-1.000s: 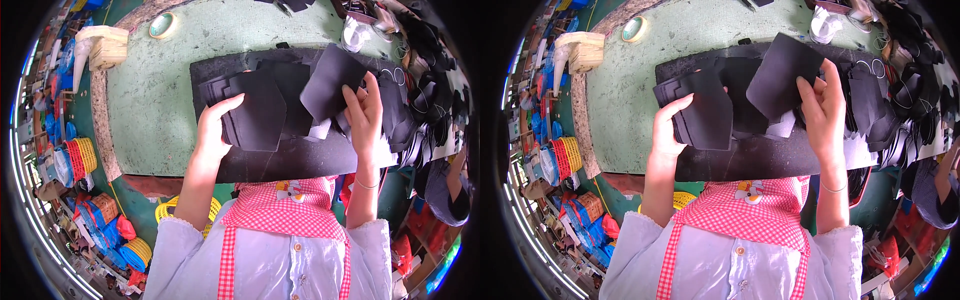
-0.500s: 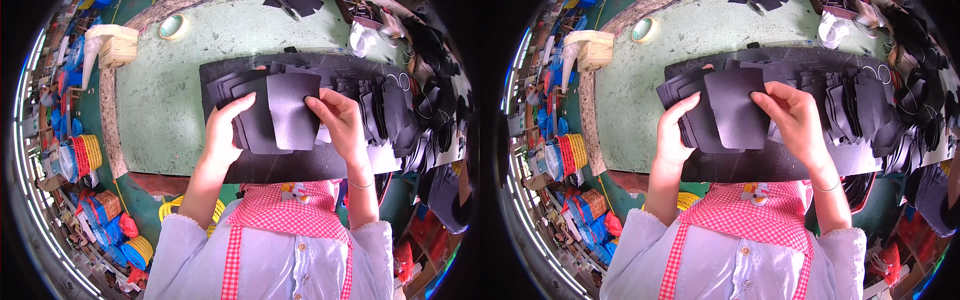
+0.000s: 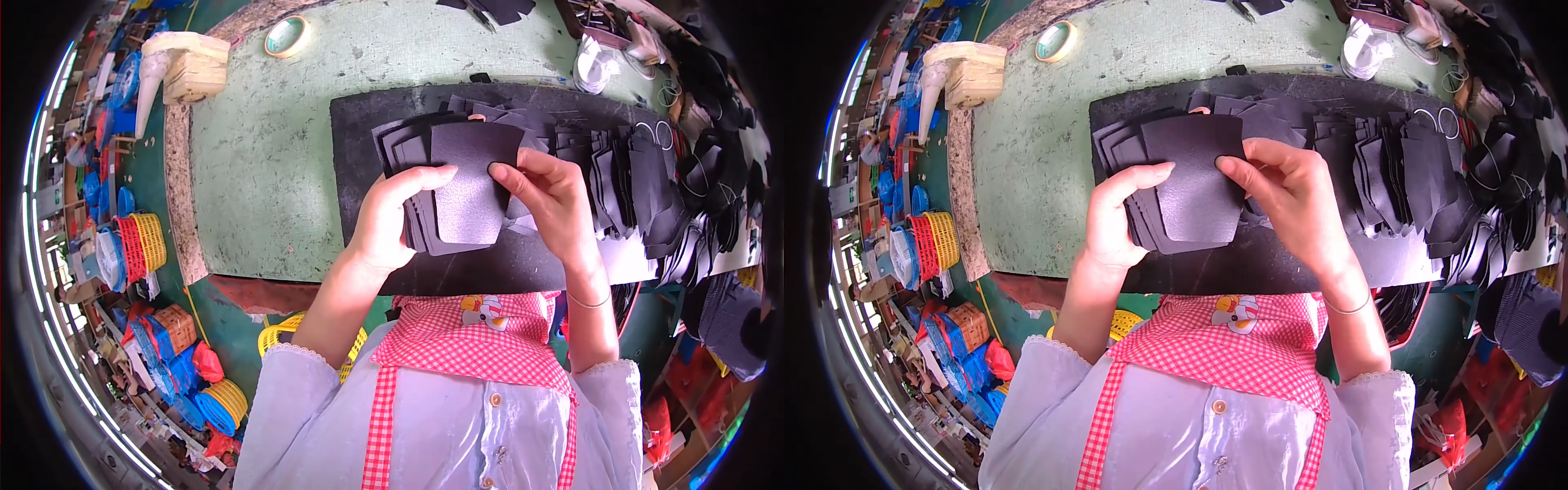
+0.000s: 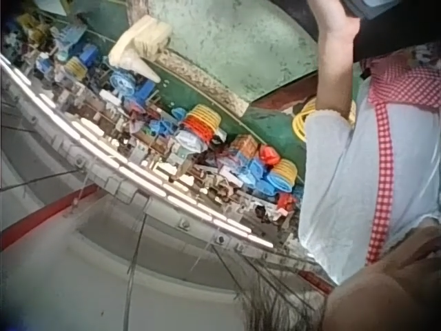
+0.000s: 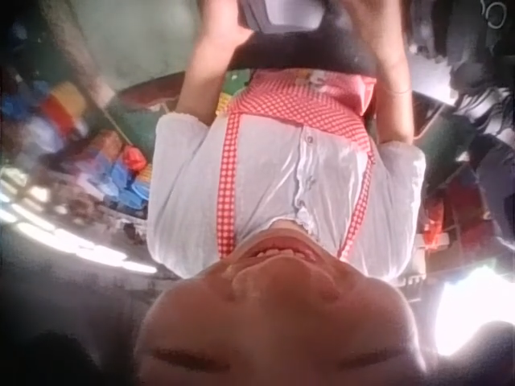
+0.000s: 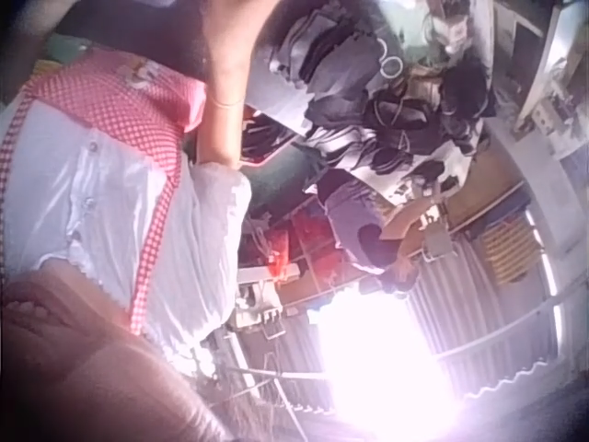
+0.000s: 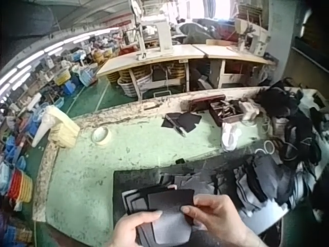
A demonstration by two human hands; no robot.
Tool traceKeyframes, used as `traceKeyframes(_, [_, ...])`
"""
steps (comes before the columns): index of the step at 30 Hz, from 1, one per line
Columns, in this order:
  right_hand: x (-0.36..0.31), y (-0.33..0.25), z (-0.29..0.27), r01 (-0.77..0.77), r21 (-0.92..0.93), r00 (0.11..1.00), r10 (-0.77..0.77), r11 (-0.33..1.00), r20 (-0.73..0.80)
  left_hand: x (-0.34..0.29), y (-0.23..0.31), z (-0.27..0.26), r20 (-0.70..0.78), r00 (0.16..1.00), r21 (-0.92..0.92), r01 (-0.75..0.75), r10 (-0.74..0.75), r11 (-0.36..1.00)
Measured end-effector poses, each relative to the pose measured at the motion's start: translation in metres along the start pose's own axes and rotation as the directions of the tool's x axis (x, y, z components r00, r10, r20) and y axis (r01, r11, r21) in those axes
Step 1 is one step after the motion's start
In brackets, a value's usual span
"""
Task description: Sorting and inspecting black shoe upper components at a factory workbench.
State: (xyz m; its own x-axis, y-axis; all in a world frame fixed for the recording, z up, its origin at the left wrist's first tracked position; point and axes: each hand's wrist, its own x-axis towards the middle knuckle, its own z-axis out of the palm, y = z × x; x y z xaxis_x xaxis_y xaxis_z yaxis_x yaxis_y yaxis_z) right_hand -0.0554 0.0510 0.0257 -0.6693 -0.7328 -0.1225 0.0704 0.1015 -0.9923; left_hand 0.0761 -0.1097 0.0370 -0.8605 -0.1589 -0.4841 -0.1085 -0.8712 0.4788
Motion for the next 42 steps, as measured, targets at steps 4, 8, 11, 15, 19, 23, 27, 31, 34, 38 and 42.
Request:
traceKeyframes(4, [0.002,-0.005,0.004,-0.059,0.149,0.992,0.075,0.987,-0.104,-0.001,0.001,-0.004,-0.021,1.0,-0.041,0.012,-0.013,0.999])
traceKeyframes(8, [0.001,-0.002,-0.005,0.002,0.17,0.999,0.005,0.986,-0.043,0.001,0.0,-0.001,-0.03,0.999,0.063,-0.037,0.039,0.997])
traceKeyframes(11, [-0.002,-0.006,-0.004,0.004,0.135,0.999,0.0,0.991,-0.032,0.001,0.0,0.006,-0.058,0.995,0.075,-0.076,0.08,0.994])
traceKeyframes(15, [-0.001,-0.005,-0.013,-0.026,0.085,0.999,0.024,0.996,0.021,0.0,0.004,-0.021,-0.171,0.974,0.124,-0.129,0.149,0.984])
traceKeyframes(19, [0.007,0.006,-0.02,0.071,-0.506,0.953,-0.207,0.86,-0.219,-0.003,0.018,-0.028,-0.226,0.948,0.111,-0.204,0.224,0.973])
traceKeyframes(23, [0.005,-0.023,0.006,0.058,-0.316,0.992,-0.092,0.947,-0.092,0.001,0.009,-0.006,-0.218,0.959,0.251,-0.126,0.183,0.96])
traceKeyframes(27, [0.003,-0.006,0.005,0.047,-0.098,0.996,-0.054,0.994,-0.072,0.002,0.007,-0.008,-0.053,0.989,0.166,-0.128,0.139,0.978])
traceKeyframes(31, [0.002,-0.005,0.004,-0.003,-0.034,1.0,0.003,0.999,-0.003,0.0,0.009,0.0,-0.021,0.999,0.011,-0.044,0.044,0.999])
traceKeyframes(34, [0.0,-0.004,0.003,-0.052,0.079,0.998,0.053,0.996,-0.018,0.001,0.006,-0.007,-0.003,0.998,0.012,-0.062,0.062,0.998])
traceKeyframes(38, [0.004,-0.002,-0.001,-0.055,0.236,0.998,0.063,0.97,-0.025,-0.001,0.002,-0.014,-0.01,0.994,-0.003,-0.113,0.113,0.994])
traceKeyframes(42, [0.002,-0.001,0.001,-0.018,0.151,0.997,0.029,0.988,-0.073,0.002,-0.001,-0.012,0.132,0.991,-0.166,-0.009,0.032,0.986])
